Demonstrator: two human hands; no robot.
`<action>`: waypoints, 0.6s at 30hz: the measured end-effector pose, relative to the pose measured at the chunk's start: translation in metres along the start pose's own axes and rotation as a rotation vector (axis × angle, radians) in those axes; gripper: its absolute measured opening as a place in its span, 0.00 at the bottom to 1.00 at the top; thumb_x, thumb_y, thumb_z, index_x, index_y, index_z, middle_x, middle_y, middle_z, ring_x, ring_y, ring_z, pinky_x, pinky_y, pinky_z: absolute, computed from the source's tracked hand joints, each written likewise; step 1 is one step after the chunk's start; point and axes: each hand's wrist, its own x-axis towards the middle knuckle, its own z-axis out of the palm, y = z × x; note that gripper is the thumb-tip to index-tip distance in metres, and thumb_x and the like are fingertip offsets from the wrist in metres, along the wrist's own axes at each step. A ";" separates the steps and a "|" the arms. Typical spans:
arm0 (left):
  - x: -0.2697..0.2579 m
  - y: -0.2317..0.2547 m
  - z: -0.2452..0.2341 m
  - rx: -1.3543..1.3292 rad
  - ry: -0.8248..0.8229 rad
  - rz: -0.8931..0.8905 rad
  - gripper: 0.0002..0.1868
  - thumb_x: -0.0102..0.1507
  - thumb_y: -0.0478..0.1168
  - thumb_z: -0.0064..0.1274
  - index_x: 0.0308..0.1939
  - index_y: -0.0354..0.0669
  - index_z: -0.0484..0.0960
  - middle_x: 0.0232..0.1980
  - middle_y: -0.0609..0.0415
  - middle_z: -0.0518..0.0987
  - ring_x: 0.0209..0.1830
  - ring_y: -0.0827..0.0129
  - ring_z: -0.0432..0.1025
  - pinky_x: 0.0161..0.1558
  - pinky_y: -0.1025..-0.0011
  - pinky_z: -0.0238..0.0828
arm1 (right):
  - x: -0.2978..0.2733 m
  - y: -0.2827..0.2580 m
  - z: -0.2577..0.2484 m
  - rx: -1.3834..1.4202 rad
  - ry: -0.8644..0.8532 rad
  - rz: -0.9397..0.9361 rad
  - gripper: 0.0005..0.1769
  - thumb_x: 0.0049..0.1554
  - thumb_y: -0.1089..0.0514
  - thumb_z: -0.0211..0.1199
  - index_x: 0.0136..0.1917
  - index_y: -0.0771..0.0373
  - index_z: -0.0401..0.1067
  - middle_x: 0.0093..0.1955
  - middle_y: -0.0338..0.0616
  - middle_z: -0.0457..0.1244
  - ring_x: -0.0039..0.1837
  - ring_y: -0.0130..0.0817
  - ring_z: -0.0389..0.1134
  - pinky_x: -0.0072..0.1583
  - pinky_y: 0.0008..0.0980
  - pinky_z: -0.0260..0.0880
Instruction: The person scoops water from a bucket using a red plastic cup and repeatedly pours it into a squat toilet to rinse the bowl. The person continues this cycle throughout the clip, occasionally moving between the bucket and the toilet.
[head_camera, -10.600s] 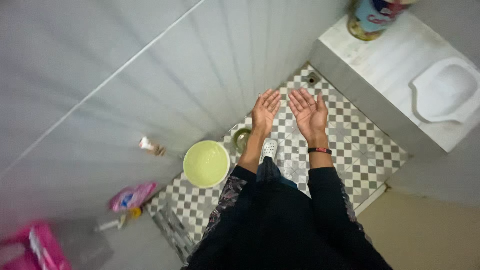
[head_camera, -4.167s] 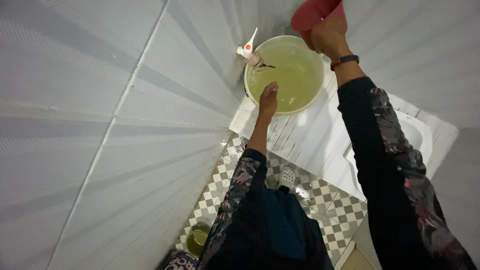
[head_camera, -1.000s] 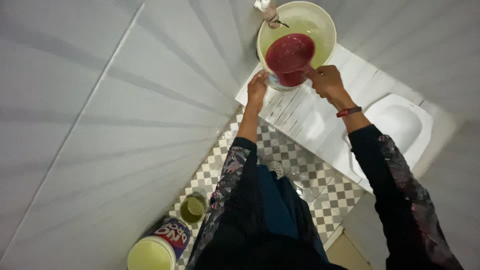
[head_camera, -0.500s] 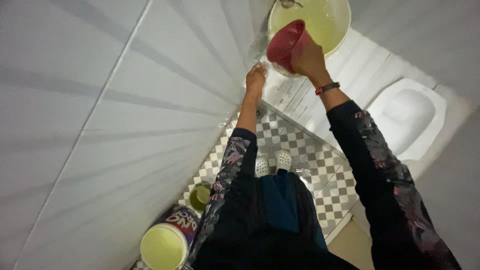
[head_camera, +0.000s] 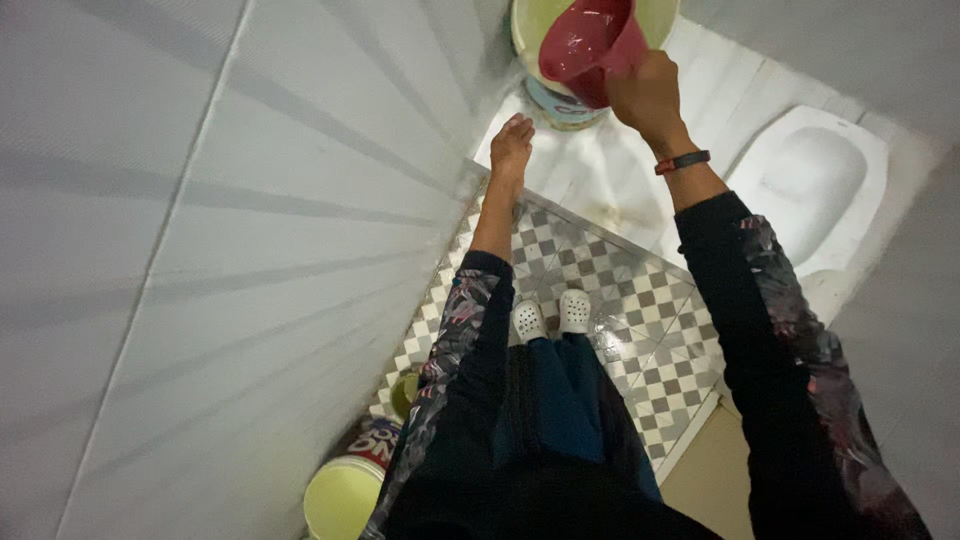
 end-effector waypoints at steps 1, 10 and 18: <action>0.003 -0.002 0.006 -0.055 -0.043 0.014 0.22 0.72 0.40 0.44 0.69 0.36 0.70 0.65 0.44 0.77 0.61 0.61 0.72 0.50 0.71 0.66 | -0.001 -0.007 -0.012 0.139 -0.052 0.277 0.10 0.59 0.59 0.63 0.40 0.69 0.74 0.35 0.51 0.65 0.37 0.50 0.65 0.38 0.44 0.66; 0.007 -0.028 0.042 0.102 -0.087 -0.008 0.22 0.71 0.38 0.45 0.70 0.39 0.69 0.65 0.51 0.77 0.63 0.65 0.72 0.55 0.73 0.68 | -0.026 -0.036 -0.098 0.646 -0.030 1.016 0.17 0.64 0.56 0.62 0.34 0.60 0.68 0.27 0.33 0.57 0.26 0.20 0.53 0.27 0.26 0.49; 0.016 -0.047 0.093 -0.074 -0.140 -0.139 0.24 0.74 0.46 0.39 0.70 0.38 0.69 0.71 0.49 0.73 0.68 0.64 0.68 0.63 0.68 0.63 | -0.055 0.057 -0.140 0.640 0.057 0.960 0.17 0.66 0.57 0.62 0.38 0.63 0.63 0.30 0.34 0.57 0.29 0.20 0.55 0.29 0.25 0.52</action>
